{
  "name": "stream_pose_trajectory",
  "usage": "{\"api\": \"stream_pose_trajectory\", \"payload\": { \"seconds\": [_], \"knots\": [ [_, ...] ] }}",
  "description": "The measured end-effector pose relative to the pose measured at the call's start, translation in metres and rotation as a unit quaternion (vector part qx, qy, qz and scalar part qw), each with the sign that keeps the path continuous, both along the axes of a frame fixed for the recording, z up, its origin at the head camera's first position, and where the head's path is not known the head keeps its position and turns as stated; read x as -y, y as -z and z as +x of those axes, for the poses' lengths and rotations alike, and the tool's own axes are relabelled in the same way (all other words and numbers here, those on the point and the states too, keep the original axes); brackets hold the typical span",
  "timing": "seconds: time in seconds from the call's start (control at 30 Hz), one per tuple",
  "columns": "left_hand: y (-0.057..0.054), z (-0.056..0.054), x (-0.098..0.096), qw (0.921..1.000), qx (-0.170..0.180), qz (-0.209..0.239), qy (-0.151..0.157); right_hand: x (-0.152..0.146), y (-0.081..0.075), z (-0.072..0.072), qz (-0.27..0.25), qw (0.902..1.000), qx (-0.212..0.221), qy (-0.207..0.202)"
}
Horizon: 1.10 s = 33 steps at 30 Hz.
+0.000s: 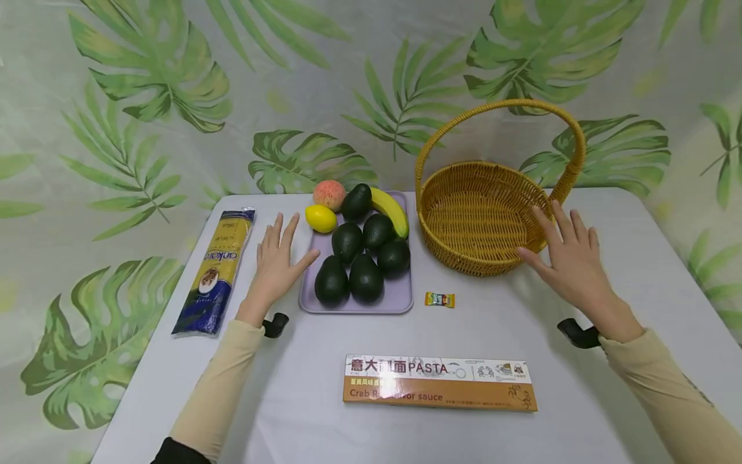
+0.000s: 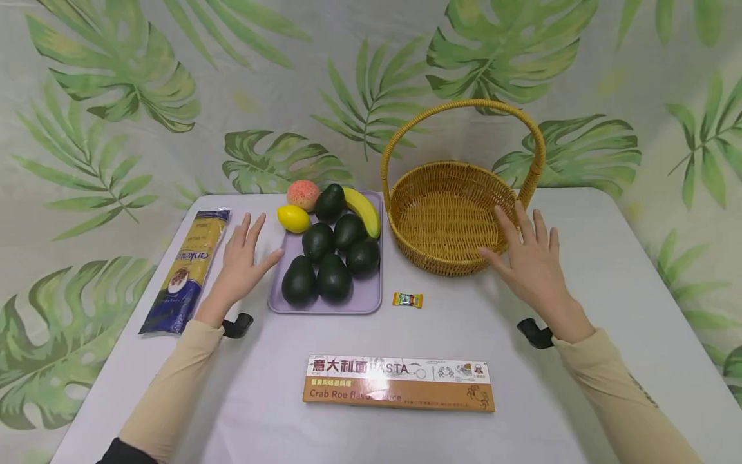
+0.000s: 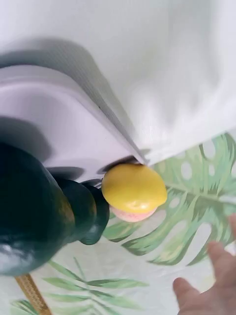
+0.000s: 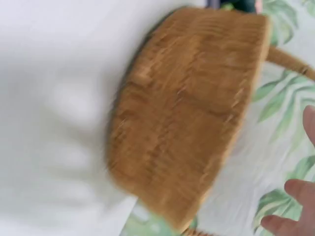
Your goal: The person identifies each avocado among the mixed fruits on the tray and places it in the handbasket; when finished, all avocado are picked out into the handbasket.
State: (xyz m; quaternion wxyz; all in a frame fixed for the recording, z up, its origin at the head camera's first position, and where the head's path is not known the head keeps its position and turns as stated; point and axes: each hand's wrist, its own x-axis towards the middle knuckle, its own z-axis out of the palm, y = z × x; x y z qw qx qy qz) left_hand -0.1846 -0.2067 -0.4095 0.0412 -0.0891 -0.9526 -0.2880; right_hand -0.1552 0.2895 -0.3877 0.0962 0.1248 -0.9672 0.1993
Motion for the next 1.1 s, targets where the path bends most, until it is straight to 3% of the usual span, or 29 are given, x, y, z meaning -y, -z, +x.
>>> {"api": "stream_pose_trajectory", "payload": {
  "seconds": [0.1,0.2,0.43,0.53,0.73,0.93,1.1],
  "knots": [
    [0.004,-0.001,0.010,0.9960,0.033,0.078,0.029,0.017,-0.010,0.001,-0.057,0.9973,-0.001,-0.047],
    [0.010,0.000,0.019,0.9861,0.070,0.139,0.059,0.038,-0.018,0.001,-0.114,0.9893,0.023,-0.088],
    [0.029,0.002,0.034,0.9509,0.161,0.227,0.136,0.086,-0.019,-0.002,-0.201,0.9594,0.089,-0.176],
    [0.037,0.002,0.038,0.9436,0.182,0.232,0.151,0.105,-0.015,-0.006,-0.234,0.9396,0.135,-0.210],
    [0.047,0.005,0.039,0.9425,0.214,0.204,0.155,0.139,-0.007,-0.014,-0.277,0.8957,0.217,-0.272],
    [0.049,0.008,0.039,0.9393,0.237,0.190,0.160,0.166,-0.001,-0.023,-0.242,0.8855,0.259,-0.301],
    [0.051,0.007,0.038,0.9397,0.234,0.172,0.180,0.186,0.004,-0.030,-0.222,0.8779,0.295,-0.305]
  ]
}}
